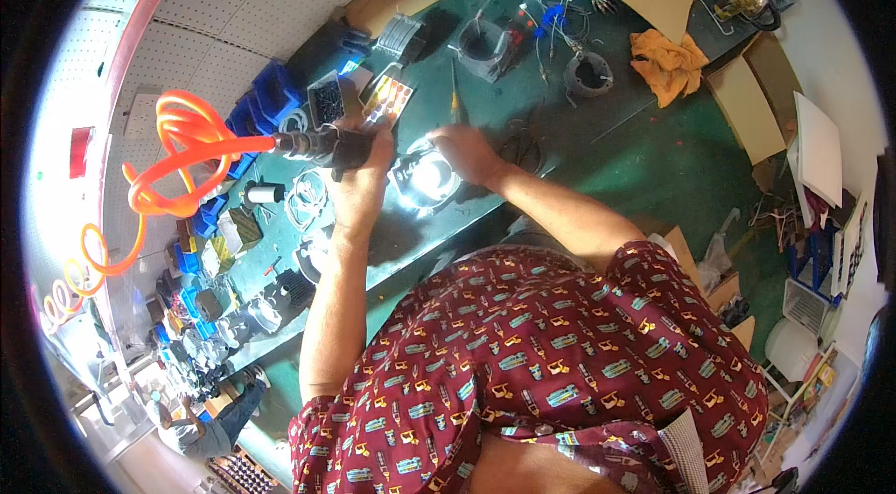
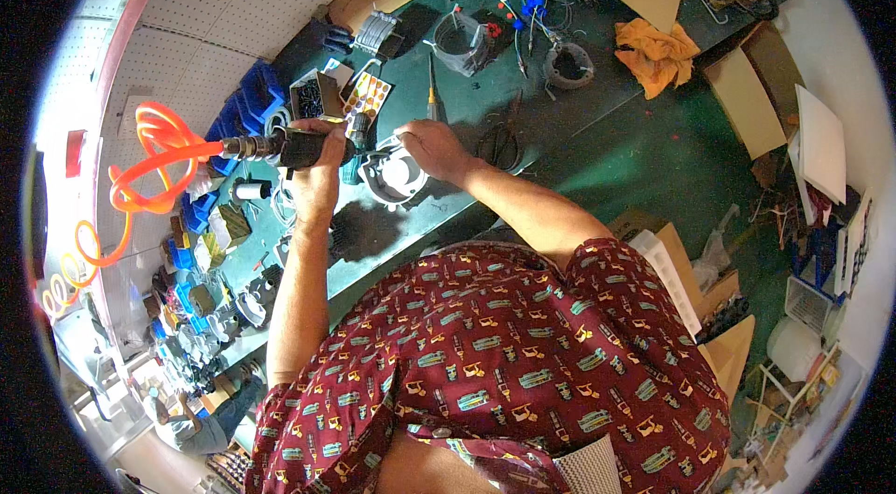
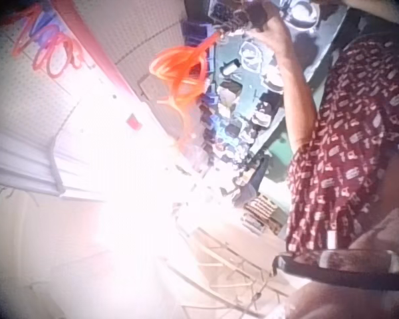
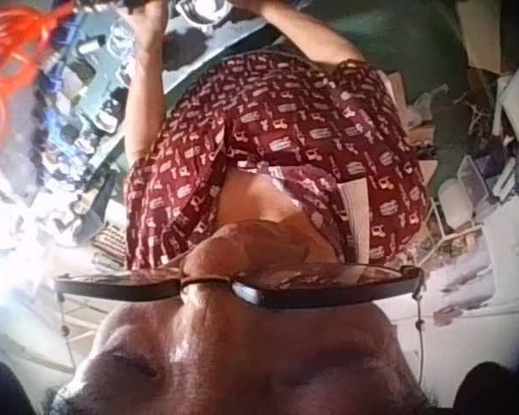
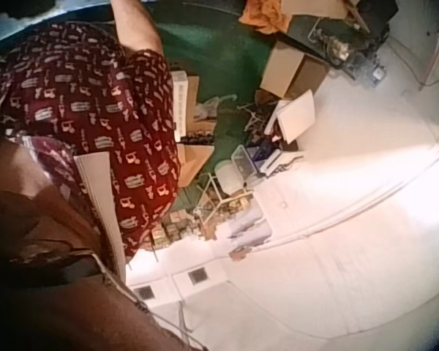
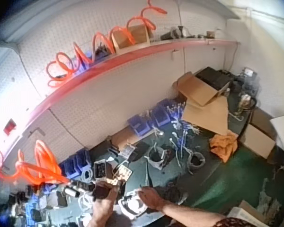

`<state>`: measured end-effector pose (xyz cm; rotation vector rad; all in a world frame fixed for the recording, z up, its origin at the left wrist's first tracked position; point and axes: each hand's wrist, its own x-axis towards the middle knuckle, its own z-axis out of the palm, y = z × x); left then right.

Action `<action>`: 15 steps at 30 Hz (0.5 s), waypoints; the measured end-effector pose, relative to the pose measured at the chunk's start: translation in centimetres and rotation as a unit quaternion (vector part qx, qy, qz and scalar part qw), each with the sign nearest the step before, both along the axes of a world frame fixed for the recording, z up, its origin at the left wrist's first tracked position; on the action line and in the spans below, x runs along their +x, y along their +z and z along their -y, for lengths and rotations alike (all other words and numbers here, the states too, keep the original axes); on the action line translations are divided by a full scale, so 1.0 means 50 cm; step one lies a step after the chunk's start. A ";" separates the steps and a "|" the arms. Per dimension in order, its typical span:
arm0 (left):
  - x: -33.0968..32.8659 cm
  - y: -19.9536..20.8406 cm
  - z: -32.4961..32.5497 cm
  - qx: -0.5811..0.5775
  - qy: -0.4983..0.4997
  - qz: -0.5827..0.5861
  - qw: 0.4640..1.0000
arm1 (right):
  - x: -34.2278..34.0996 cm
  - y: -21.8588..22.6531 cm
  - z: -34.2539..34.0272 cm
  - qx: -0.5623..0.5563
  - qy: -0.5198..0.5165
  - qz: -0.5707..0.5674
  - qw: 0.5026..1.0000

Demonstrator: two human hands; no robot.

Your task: The person uses a cordless drill to fasten screws into a circular metal housing on a workbench. They repeatedly pick up screws, align them, and drive them in, then place the finished unit aside and repeat the process with another unit.

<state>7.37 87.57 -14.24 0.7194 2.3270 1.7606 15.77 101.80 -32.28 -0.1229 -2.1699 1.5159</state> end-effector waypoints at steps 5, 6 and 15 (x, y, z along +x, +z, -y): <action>-0.009 0.007 -0.002 -0.017 0.003 -0.029 0.999 | -0.012 -0.006 0.000 0.002 0.005 0.013 1.000; -0.009 0.016 0.003 -0.040 0.005 -0.030 0.999 | -0.013 -0.006 0.000 -0.004 -0.003 0.015 1.000; 0.109 0.049 0.116 0.123 0.048 0.018 0.991 | -0.006 0.015 0.009 -0.055 -0.043 0.031 0.997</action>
